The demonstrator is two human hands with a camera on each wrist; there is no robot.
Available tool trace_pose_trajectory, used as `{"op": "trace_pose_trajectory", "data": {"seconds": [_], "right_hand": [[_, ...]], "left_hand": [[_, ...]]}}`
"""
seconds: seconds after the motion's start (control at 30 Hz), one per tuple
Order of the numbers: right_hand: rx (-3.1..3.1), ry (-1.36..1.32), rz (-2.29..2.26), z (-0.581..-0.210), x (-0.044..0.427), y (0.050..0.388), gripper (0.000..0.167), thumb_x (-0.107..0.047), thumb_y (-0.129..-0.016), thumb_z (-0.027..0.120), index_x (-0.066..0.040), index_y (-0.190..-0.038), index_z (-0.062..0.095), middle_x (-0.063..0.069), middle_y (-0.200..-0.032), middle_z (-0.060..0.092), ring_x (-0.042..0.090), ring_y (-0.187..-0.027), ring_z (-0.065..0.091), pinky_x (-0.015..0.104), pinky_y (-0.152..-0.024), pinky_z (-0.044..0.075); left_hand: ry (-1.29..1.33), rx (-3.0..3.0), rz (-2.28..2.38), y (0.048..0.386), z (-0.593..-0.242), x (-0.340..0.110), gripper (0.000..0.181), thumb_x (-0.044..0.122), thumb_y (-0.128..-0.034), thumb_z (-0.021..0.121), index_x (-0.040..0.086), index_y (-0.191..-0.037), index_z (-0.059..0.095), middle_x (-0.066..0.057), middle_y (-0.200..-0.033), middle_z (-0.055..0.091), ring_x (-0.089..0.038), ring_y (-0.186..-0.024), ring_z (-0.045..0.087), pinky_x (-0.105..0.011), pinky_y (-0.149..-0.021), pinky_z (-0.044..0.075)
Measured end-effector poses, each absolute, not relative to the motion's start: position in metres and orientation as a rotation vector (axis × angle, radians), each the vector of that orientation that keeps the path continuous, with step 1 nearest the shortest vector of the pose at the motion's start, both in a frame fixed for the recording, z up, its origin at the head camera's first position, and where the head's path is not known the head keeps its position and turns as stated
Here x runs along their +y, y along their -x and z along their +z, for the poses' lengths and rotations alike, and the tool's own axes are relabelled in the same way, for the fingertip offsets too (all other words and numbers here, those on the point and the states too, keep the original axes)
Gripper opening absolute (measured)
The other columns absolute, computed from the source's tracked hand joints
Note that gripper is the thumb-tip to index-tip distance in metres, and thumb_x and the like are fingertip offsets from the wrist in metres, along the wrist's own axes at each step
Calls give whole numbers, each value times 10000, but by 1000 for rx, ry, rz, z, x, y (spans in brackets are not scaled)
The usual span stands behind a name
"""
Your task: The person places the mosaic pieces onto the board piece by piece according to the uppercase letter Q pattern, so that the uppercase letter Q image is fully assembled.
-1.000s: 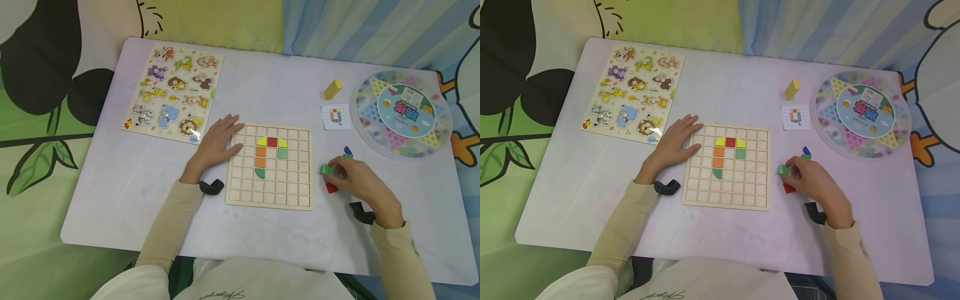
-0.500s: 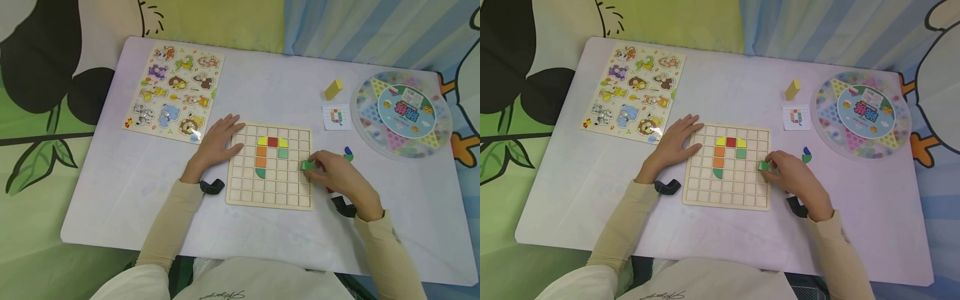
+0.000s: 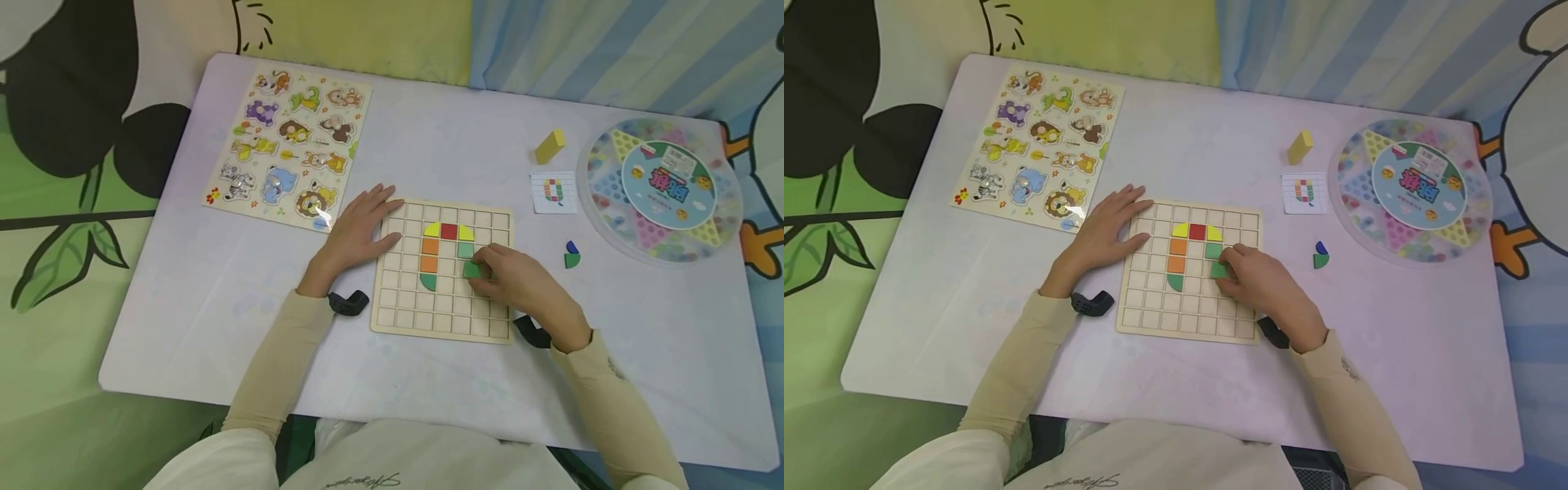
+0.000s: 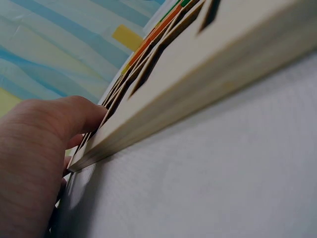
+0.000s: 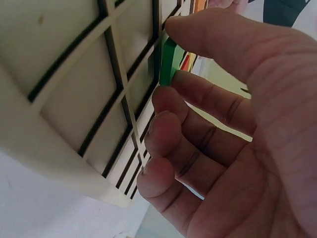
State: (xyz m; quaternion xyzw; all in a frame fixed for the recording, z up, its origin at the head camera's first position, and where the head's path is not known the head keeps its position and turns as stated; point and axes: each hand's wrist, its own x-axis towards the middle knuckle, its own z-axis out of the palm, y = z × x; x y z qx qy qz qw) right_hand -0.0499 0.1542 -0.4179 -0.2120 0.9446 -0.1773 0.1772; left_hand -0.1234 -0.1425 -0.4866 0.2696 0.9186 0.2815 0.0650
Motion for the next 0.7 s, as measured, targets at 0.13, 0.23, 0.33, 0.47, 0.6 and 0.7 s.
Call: {"op": "trace_pose_trajectory", "data": {"seconds": [0.13,0.23,0.33,0.47,0.6,0.7], "right_hand": [[2689,630,-485,-420,152,52,284,-193,-863,734,-18,-1067,642,44,-866,600,180,-731,527,334,-676,484],[2684,642,-482,-420,150,54,287,-188,-861,735,-16,-1071,641,63,-902,628,189,-743,550,356,-694,508],[2667,631,-463,-419,147,55,301,-191,-862,734,-15,-1089,642,90,-959,656,207,-778,583,389,-732,534],[2647,611,-430,-417,143,57,318,-198,-866,730,-16,-1112,644,109,-1016,670,223,-818,608,414,-762,546],[2643,610,-420,-417,141,57,319,-196,-869,726,-15,-1117,643,117,-1033,675,229,-827,618,424,-767,551],[2644,611,-422,-417,141,57,322,-194,-869,727,-11,-1118,640,120,-1033,676,230,-825,618,425,-768,553]], "left_hand": [[-806,2769,844,123,-486,-142,615,439,-945,544,154,-1478,432,-57,-1610,264,-207,-1518,116,-296,-1251,26],[-798,2762,848,123,-485,-142,621,439,-942,545,147,-1478,431,-62,-1612,261,-210,-1519,114,-295,-1251,22],[-797,2759,844,123,-485,-142,621,437,-942,543,146,-1479,430,-62,-1612,259,-210,-1519,112,-293,-1250,19],[-792,2760,837,123,-486,-142,622,441,-940,543,152,-1480,431,-56,-1613,258,-204,-1519,110,-289,-1249,18],[-791,2761,833,123,-486,-142,622,439,-940,545,152,-1480,431,-55,-1614,256,-204,-1519,109,-286,-1249,16],[-790,2760,834,123,-485,-141,618,434,-941,545,152,-1479,432,-57,-1613,258,-206,-1519,112,-287,-1249,16]]}}
